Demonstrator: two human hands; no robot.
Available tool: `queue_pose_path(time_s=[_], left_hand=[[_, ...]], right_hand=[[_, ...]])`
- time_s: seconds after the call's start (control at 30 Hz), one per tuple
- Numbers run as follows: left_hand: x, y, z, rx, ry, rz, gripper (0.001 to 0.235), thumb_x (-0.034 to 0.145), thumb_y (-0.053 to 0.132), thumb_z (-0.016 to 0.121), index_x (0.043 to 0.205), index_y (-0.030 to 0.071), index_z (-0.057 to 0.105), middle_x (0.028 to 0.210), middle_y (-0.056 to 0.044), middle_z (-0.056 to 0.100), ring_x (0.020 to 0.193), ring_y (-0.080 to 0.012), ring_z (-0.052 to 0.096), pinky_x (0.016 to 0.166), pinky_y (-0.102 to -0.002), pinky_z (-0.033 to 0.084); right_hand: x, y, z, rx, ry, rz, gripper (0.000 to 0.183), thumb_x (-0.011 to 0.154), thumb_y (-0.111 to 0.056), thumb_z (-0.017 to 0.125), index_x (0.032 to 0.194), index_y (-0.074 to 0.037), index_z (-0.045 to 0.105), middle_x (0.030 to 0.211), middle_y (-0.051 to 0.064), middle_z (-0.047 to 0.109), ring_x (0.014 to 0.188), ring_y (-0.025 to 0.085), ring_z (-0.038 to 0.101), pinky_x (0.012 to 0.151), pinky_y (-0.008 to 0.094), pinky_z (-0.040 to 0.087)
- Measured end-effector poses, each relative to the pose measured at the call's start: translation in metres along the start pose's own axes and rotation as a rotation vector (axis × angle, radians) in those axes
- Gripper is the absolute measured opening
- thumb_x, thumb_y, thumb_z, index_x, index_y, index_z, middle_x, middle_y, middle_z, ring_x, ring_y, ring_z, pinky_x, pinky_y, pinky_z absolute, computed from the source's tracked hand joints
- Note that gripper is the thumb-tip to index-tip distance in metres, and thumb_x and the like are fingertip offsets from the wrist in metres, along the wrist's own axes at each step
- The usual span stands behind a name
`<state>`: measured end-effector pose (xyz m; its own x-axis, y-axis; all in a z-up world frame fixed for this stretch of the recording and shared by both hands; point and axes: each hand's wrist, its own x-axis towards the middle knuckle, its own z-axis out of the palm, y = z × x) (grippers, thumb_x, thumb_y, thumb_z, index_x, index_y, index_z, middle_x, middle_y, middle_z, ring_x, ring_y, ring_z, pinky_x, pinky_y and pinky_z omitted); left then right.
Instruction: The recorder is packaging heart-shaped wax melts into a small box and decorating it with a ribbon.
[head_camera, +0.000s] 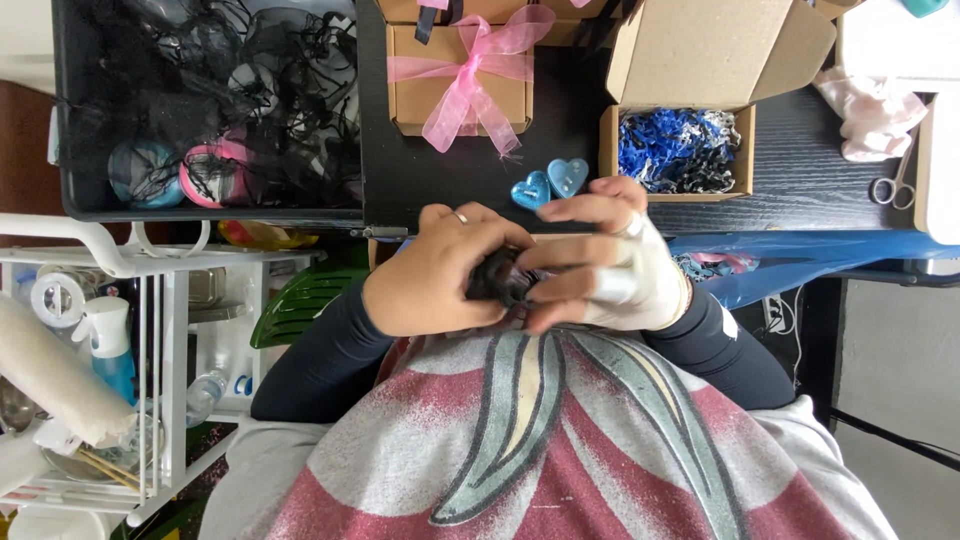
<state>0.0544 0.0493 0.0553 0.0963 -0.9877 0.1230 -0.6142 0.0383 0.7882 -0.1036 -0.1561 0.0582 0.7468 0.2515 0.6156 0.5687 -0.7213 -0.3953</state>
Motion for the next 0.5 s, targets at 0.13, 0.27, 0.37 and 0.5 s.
queue_pose_path(time_s=[0.13,0.27,0.37,0.5], left_hand=[[0.000,0.003,-0.006,0.126,0.063,-0.044,0.062,0.067,0.022,0.085,0.123,0.017,0.060,0.109,-0.002,0.067,0.113,-0.0247,0.061,0.094,-0.044,0.031],[0.001,0.005,-0.009,0.295,0.180,-0.119,0.062,0.070,0.022,0.085,0.125,0.017,0.057,0.098,0.001,0.064,0.113,-0.0236,0.058,0.092,-0.046,0.029],[0.005,-0.001,-0.010,0.362,0.199,-0.172,0.066,0.069,0.023,0.086,0.127,0.016,0.057,0.095,0.000,0.062,0.111,-0.0241,0.057,0.089,-0.047,0.028],[0.007,-0.014,-0.002,0.408,0.230,-0.194,0.067,0.069,0.023,0.086,0.128,0.015,0.056,0.094,0.000,0.063,0.110,-0.0245,0.057,0.089,-0.047,0.028]], right_hand=[[-0.010,0.009,0.000,0.123,0.111,0.099,0.055,0.072,-0.063,0.084,0.104,-0.021,0.068,0.115,-0.007,0.070,0.125,0.027,0.056,0.105,0.042,0.036],[0.003,0.000,0.009,-0.244,-0.041,0.425,0.046,0.084,-0.040,0.086,0.121,-0.022,0.066,0.129,-0.004,0.067,0.140,0.028,0.048,0.113,0.054,0.028],[0.005,0.002,0.025,-0.479,-0.230,0.431,0.051,0.086,-0.029,0.082,0.134,-0.023,0.065,0.140,0.000,0.062,0.146,0.030,0.041,0.114,0.064,0.020],[0.000,0.008,0.038,-0.819,-0.400,0.349,0.067,0.085,-0.014,0.069,0.151,-0.027,0.062,0.147,-0.003,0.057,0.152,0.029,0.035,0.116,0.071,0.007]])
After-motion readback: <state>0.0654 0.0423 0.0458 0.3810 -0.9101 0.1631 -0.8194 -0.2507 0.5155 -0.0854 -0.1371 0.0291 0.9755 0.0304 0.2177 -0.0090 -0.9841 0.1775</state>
